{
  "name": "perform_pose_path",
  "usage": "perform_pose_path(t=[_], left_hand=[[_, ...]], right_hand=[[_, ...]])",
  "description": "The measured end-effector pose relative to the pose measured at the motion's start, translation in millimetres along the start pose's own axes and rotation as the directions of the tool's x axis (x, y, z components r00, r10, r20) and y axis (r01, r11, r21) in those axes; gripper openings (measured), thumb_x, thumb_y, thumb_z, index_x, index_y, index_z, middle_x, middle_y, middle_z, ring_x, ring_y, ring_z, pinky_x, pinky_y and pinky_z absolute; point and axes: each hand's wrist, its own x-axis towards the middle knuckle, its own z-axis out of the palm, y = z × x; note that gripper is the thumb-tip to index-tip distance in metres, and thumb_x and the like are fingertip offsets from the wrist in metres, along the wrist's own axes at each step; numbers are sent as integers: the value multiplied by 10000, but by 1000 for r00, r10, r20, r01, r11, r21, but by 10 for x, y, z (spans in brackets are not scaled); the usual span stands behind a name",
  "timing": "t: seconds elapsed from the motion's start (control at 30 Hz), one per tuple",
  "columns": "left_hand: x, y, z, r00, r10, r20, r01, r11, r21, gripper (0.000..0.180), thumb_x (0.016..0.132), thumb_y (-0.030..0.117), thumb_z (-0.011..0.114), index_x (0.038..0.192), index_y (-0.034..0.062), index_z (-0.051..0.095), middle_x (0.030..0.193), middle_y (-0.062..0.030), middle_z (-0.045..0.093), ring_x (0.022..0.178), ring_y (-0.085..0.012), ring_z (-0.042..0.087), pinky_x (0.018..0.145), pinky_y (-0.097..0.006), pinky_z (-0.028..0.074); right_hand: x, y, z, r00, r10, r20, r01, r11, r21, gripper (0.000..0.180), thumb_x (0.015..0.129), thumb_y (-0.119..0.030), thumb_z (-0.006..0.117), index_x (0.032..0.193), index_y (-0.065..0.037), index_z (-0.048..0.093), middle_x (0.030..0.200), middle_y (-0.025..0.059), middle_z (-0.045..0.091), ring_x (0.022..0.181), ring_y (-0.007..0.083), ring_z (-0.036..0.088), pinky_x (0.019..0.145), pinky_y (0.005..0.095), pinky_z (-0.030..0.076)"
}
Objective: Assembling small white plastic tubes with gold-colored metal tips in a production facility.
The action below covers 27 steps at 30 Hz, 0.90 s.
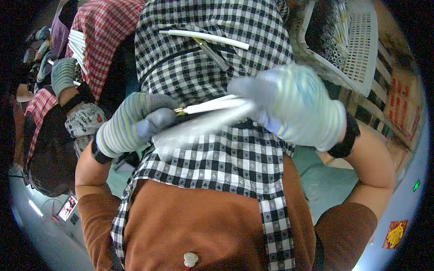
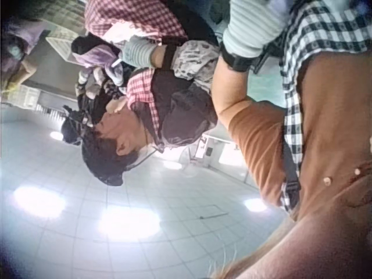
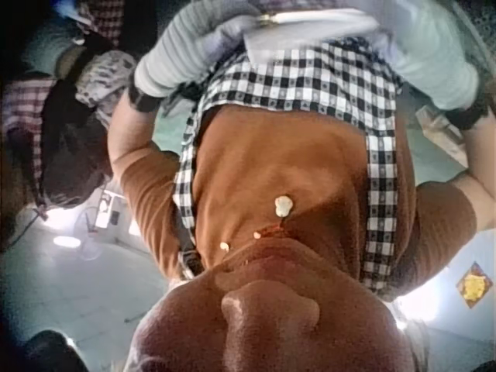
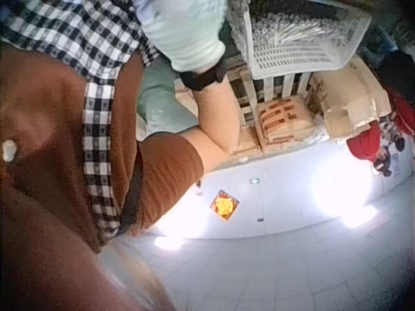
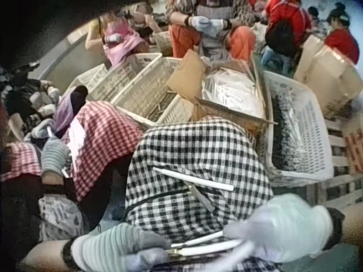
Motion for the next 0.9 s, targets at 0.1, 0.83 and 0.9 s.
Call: perform_pose_path(t=[0.1, 0.83, 0.9], left_hand=[[-20, 71, -107, 937, -240, 255, 309, 909, -279, 485, 889, 480, 579, 878, 7, 685, 568, 28, 492, 477, -50, 402, 455, -223, 295], [26, 80, -9, 940, -203, 275, 289, 902, -321, 484, 892, 479, 552, 903, 13, 682, 565, -1, 504, 451, -75, 415, 446, -228, 315], [53, -13, 106, 986, 156, -53, -158, 987, -26, 383, 882, 392, 592, 905, 17, 670, 561, -42, 517, 422, -136, 432, 437, -292, 341]], right_hand=[[-134, -2, -166, 948, -289, 130, 317, 852, -417, 269, 761, -183, 666, 964, -8, 644, 605, 49, 533, 480, 186, 500, 458, 342, 386], [-212, 4, -218, 938, -322, 130, 344, 805, -484, 354, 618, -195, 632, 919, -11, 653, 585, 10, 448, 498, 153, 483, 410, 317, 360], [-250, 19, -146, 966, -238, 98, 258, 875, -411, 312, 654, -194, 649, 912, -19, 653, 579, 17, 460, 488, 161, 503, 413, 330, 364]])
